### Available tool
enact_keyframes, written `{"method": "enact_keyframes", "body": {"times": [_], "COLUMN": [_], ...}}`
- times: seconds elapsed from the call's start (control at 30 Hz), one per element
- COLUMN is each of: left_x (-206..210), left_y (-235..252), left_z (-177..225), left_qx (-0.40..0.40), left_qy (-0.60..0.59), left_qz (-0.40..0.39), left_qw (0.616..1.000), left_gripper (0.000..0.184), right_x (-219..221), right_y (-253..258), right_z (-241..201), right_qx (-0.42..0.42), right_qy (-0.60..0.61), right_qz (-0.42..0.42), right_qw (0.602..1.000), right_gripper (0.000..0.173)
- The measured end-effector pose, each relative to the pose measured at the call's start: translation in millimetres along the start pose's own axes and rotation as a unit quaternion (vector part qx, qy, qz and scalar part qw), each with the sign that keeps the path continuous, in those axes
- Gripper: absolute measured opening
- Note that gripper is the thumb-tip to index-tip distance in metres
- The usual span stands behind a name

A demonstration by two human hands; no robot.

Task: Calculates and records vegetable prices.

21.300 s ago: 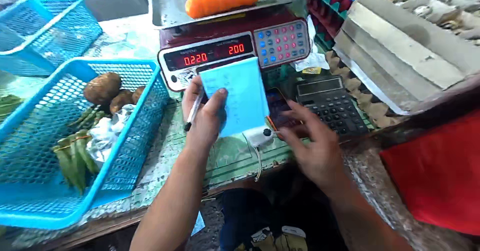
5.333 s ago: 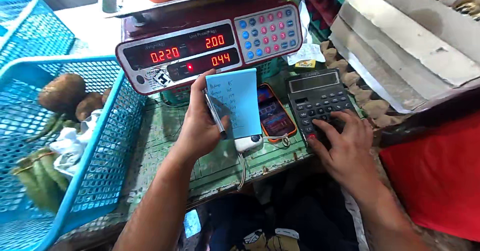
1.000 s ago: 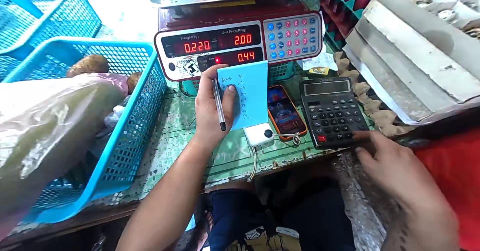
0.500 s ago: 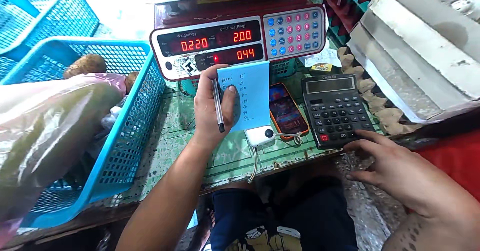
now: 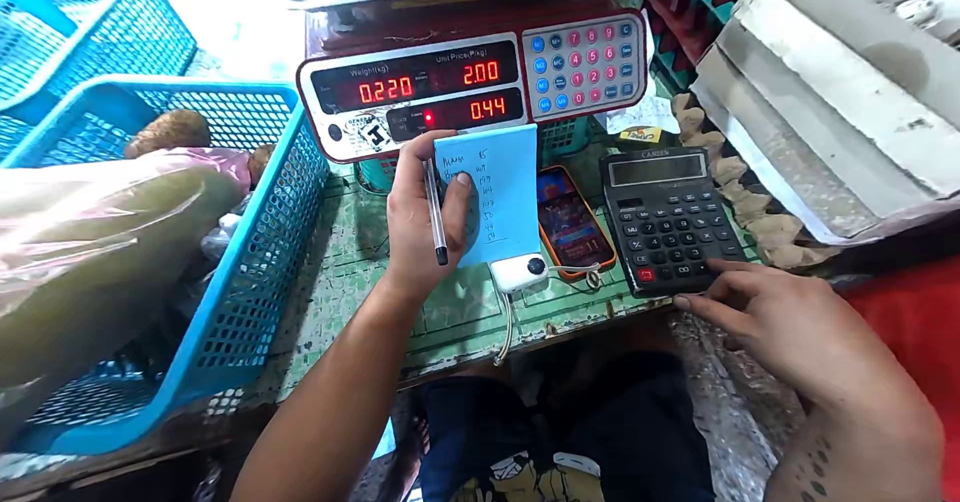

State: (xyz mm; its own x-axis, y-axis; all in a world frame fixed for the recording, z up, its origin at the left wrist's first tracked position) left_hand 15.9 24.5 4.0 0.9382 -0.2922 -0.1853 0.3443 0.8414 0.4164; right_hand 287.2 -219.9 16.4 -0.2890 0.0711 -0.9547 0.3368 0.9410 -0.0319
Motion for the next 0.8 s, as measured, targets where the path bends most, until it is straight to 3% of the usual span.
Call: {"method": "enact_keyframes", "body": {"times": [0.17,0.37,0.67,0.8], "left_x": [-1,-2,-2,1], "left_y": [0,0,0,-1], "left_z": [0,-1,-1,1], "left_qx": [0.000,0.005,0.009,0.008], "left_qy": [0.010,0.015,0.017,0.032], "left_qz": [0.002,-0.003,0.006,0.010], "left_qw": [1.000,1.000,1.000,0.999], "left_gripper": [0.040,0.040,0.040,0.040], "right_x": [15,19,28,41], "right_y": [-8,-19,-17,-21], "right_z": [6,-2,-2,-24], "right_qx": [-0.046,-0.030,0.013,-0.068], "right_qy": [-0.067,-0.062,-0.024,-0.043], "right_qz": [0.087,0.077,0.127,0.214], "right_qw": [0.993,0.995,0.992,0.974], "right_gripper": [0.034,0.029,0.032,0.055]}}
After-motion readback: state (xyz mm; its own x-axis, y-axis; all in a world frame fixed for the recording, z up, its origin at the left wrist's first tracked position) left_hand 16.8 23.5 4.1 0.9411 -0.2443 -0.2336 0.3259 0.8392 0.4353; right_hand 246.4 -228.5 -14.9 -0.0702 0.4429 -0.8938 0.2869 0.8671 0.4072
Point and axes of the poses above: each hand's wrist, its own y-axis towards the middle knuckle, its own x-axis out of the palm, z = x × y, the point moved 1 cm from there along y, towards the middle knuckle, and after that the axes turned 9 degrees about -x, right-handed, at the moved point
